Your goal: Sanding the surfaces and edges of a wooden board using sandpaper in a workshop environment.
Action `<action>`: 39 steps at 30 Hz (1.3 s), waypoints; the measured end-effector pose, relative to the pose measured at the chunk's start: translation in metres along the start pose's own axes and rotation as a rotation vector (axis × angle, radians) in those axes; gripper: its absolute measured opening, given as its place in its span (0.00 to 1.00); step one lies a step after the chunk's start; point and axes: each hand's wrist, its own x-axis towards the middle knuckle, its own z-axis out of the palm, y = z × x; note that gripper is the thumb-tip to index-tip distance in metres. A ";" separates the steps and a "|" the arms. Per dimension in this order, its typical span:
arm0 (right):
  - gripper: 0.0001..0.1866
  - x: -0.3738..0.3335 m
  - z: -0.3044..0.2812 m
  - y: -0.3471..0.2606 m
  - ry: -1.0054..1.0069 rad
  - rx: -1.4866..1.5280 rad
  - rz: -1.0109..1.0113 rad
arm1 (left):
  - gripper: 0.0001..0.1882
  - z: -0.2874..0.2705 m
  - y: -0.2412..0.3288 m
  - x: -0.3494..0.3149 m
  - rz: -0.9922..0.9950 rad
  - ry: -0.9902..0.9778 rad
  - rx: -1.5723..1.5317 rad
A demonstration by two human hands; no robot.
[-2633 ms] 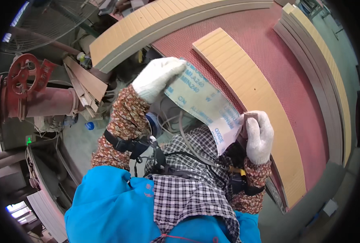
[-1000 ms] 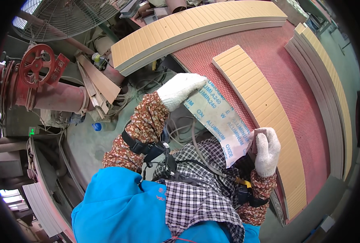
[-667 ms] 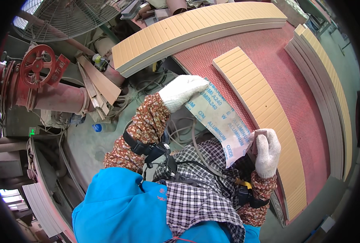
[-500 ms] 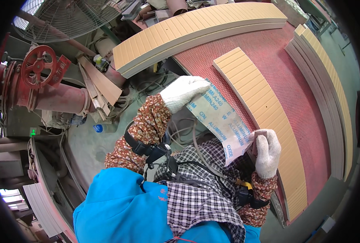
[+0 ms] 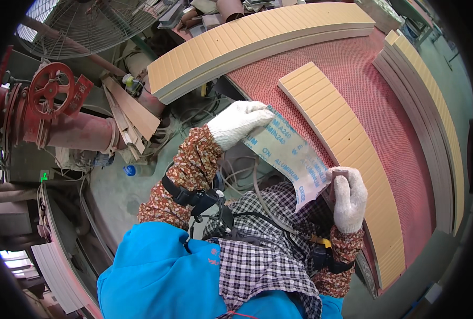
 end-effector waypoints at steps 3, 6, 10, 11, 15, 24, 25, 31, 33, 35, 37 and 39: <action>0.10 0.001 0.001 0.000 0.008 -0.018 -0.020 | 0.12 -0.001 -0.003 0.000 0.017 -0.007 -0.049; 0.10 0.001 -0.001 0.001 0.007 -0.049 -0.023 | 0.12 0.002 0.003 -0.004 0.016 -0.001 -0.064; 0.12 0.002 0.002 0.007 0.032 -0.069 -0.038 | 0.12 -0.002 -0.003 -0.003 0.035 -0.023 -0.041; 0.12 0.002 0.003 0.007 0.032 -0.071 -0.033 | 0.11 -0.005 -0.010 0.000 0.033 -0.017 -0.050; 0.13 0.007 0.002 0.014 0.040 -0.126 -0.146 | 0.11 -0.004 -0.009 -0.002 -0.009 -0.050 -0.112; 0.11 -0.001 0.004 0.002 0.022 -0.061 -0.114 | 0.15 0.004 0.005 -0.015 0.178 0.065 0.081; 0.11 -0.002 0.005 -0.001 0.018 -0.070 -0.139 | 0.15 0.002 0.002 -0.016 0.182 0.069 0.089; 0.10 0.000 0.008 -0.003 0.005 -0.060 -0.121 | 0.14 -0.006 -0.010 -0.023 0.587 0.085 -0.005; 0.10 0.000 0.008 0.000 0.020 -0.048 -0.126 | 0.10 -0.013 -0.014 -0.025 0.571 0.041 -0.112; 0.10 -0.001 0.008 -0.001 0.008 -0.029 -0.058 | 0.06 -0.012 -0.014 -0.025 0.631 0.057 -0.257; 0.10 -0.001 0.009 -0.002 0.011 -0.034 -0.059 | 0.10 -0.018 -0.015 -0.029 0.577 0.078 -0.277; 0.10 0.000 0.009 -0.004 0.014 -0.042 -0.059 | 0.12 -0.025 -0.020 -0.027 0.679 0.100 -0.198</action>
